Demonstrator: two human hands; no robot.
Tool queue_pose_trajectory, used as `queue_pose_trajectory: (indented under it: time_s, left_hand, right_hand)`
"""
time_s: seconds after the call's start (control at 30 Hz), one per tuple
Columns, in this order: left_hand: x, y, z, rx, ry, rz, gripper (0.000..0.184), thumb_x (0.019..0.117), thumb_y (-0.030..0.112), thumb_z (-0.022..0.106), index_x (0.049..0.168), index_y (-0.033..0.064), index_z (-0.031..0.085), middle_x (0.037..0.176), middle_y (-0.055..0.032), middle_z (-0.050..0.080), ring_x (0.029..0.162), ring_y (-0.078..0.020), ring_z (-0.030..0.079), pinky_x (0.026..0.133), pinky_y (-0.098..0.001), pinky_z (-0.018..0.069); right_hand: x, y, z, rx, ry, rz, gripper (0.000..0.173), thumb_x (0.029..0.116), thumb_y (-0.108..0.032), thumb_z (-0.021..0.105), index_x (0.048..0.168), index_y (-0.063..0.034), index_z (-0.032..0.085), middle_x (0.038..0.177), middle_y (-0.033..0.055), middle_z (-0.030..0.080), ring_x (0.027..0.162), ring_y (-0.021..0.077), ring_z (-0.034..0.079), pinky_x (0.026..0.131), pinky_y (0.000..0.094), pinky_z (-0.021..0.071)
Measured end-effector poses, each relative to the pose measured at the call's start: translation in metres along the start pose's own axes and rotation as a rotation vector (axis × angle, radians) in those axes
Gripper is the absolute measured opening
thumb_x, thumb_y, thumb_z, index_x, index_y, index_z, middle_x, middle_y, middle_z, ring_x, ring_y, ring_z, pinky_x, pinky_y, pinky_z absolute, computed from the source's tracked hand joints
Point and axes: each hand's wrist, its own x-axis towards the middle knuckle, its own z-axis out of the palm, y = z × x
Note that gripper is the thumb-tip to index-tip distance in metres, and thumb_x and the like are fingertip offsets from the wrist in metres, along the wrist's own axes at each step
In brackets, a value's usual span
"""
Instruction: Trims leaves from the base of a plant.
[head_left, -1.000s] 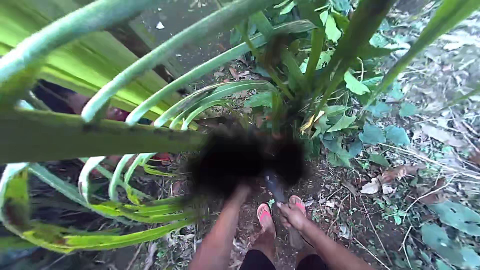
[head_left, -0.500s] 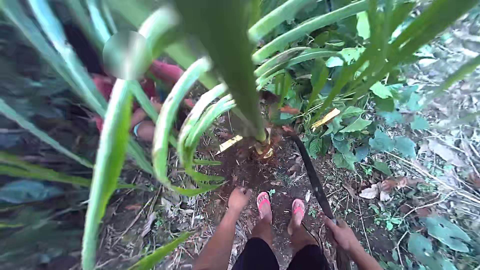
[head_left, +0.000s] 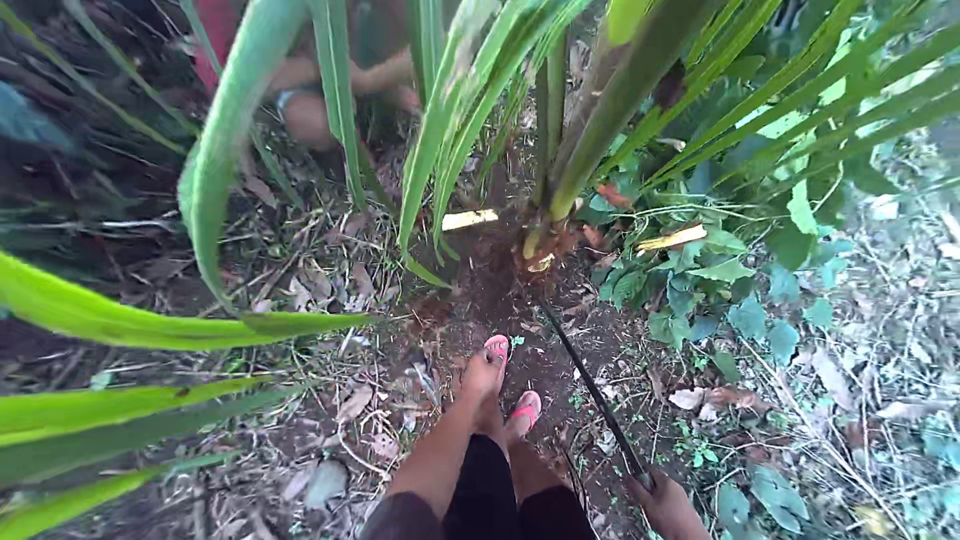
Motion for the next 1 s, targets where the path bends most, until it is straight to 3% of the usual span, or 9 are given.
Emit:
queue_pose_trajectory:
  time_s: [0.13, 0.23, 0.37, 0.5, 0.6, 0.63, 0.73, 0.77, 1.0]
  left_hand:
    - [-0.020, -0.022, 0.015, -0.041, -0.011, 0.025, 0.037, 0.1060, 0.029, 0.054, 0.127, 0.0007, 0.064, 0.123, -0.0217, 0.067, 0.117, -0.0344, 0.065, 0.104, -0.0552, 0.0489]
    - [-0.038, -0.036, 0.017, -0.111, -0.004, 0.024, 0.035, 0.1055, 0.026, 0.056, 0.126, -0.0005, 0.064, 0.123, -0.0222, 0.067, 0.117, -0.0341, 0.065, 0.105, -0.0540, 0.0488]
    - [-0.041, -0.069, 0.018, -0.218, 0.029, 0.043, 0.033, 0.1053, 0.025, 0.055, 0.123, -0.0008, 0.065, 0.113, -0.0203, 0.069, 0.105, -0.0302, 0.068, 0.098, -0.0504, 0.0531]
    - [-0.046, -0.087, 0.005, -0.246, 0.012, -0.036, 0.033, 0.1068, 0.026, 0.054, 0.125, 0.0009, 0.065, 0.113, -0.0172, 0.069, 0.105, -0.0266, 0.067, 0.098, -0.0474, 0.0520]
    - [-0.038, -0.096, -0.015, -0.296, -0.012, -0.067, 0.029, 0.1069, 0.020, 0.054, 0.123, -0.0014, 0.065, 0.114, -0.0193, 0.069, 0.106, -0.0285, 0.066, 0.099, -0.0486, 0.0509]
    - [-0.033, -0.101, -0.024, -0.298, -0.022, -0.082, 0.030, 0.1071, 0.021, 0.054, 0.124, -0.0012, 0.065, 0.116, -0.0195, 0.069, 0.108, -0.0283, 0.067, 0.100, -0.0484, 0.0506]
    - [-0.015, -0.127, -0.051, -0.306, -0.007, -0.081, 0.029, 0.1056, 0.022, 0.056, 0.122, 0.0008, 0.066, 0.114, -0.0166, 0.070, 0.107, -0.0259, 0.068, 0.099, -0.0470, 0.0526]
    - [-0.008, -0.137, -0.062, -0.312, 0.004, -0.074, 0.029, 0.1049, 0.022, 0.057, 0.121, 0.0008, 0.066, 0.112, -0.0165, 0.070, 0.105, -0.0262, 0.068, 0.098, -0.0483, 0.0532]
    - [0.019, -0.160, -0.164, -0.365, 0.062, -0.110, 0.027, 0.1055, 0.017, 0.054, 0.120, -0.0030, 0.065, 0.109, -0.0187, 0.070, 0.100, -0.0268, 0.069, 0.094, -0.0477, 0.0542]
  right_hand:
    - [0.025, -0.039, -0.002, 0.000, 0.029, -0.055, 0.046, 0.1027, -0.043, 0.063, 0.119, 0.0001, 0.066, 0.095, 0.0222, 0.069, 0.089, 0.0376, 0.068, 0.084, 0.0599, 0.0533]
    - [0.051, -0.095, -0.006, 0.041, 0.038, -0.116, 0.050, 0.1050, -0.044, 0.058, 0.123, 0.0026, 0.063, 0.102, 0.0242, 0.067, 0.095, 0.0380, 0.066, 0.088, 0.0587, 0.0520]
    - [0.085, -0.192, 0.009, 0.068, 0.043, -0.131, 0.054, 0.1088, -0.044, 0.049, 0.133, 0.0042, 0.057, 0.117, 0.0275, 0.066, 0.106, 0.0392, 0.067, 0.096, 0.0569, 0.0514]
    - [0.114, -0.258, 0.045, 0.107, -0.055, -0.105, 0.054, 0.1119, -0.038, 0.042, 0.134, 0.0089, 0.057, 0.119, 0.0271, 0.065, 0.102, 0.0341, 0.068, 0.095, 0.0495, 0.0536]
    - [0.119, -0.279, 0.062, 0.170, -0.126, -0.104, 0.047, 0.1112, -0.037, 0.047, 0.128, 0.0057, 0.057, 0.092, 0.0134, 0.062, 0.075, 0.0202, 0.062, 0.075, 0.0376, 0.0546]
    - [0.117, -0.279, 0.068, 0.174, -0.140, -0.113, 0.047, 0.1104, -0.037, 0.049, 0.128, 0.0052, 0.057, 0.089, 0.0120, 0.061, 0.071, 0.0195, 0.060, 0.073, 0.0374, 0.0545]
    - [0.097, -0.278, 0.085, 0.110, -0.097, -0.123, 0.051, 0.1074, -0.042, 0.054, 0.131, 0.0037, 0.058, 0.100, 0.0201, 0.067, 0.084, 0.0301, 0.067, 0.083, 0.0495, 0.0562]
    - [0.087, -0.281, 0.090, 0.114, -0.053, -0.137, 0.051, 0.1070, -0.042, 0.055, 0.130, 0.0034, 0.058, 0.099, 0.0204, 0.067, 0.083, 0.0310, 0.067, 0.082, 0.0508, 0.0559]
    - [0.029, -0.361, 0.086, 0.198, 0.326, -0.103, 0.051, 0.1060, -0.031, 0.059, 0.141, 0.0046, 0.047, 0.112, 0.0262, 0.067, 0.102, 0.0384, 0.067, 0.093, 0.0574, 0.0530]
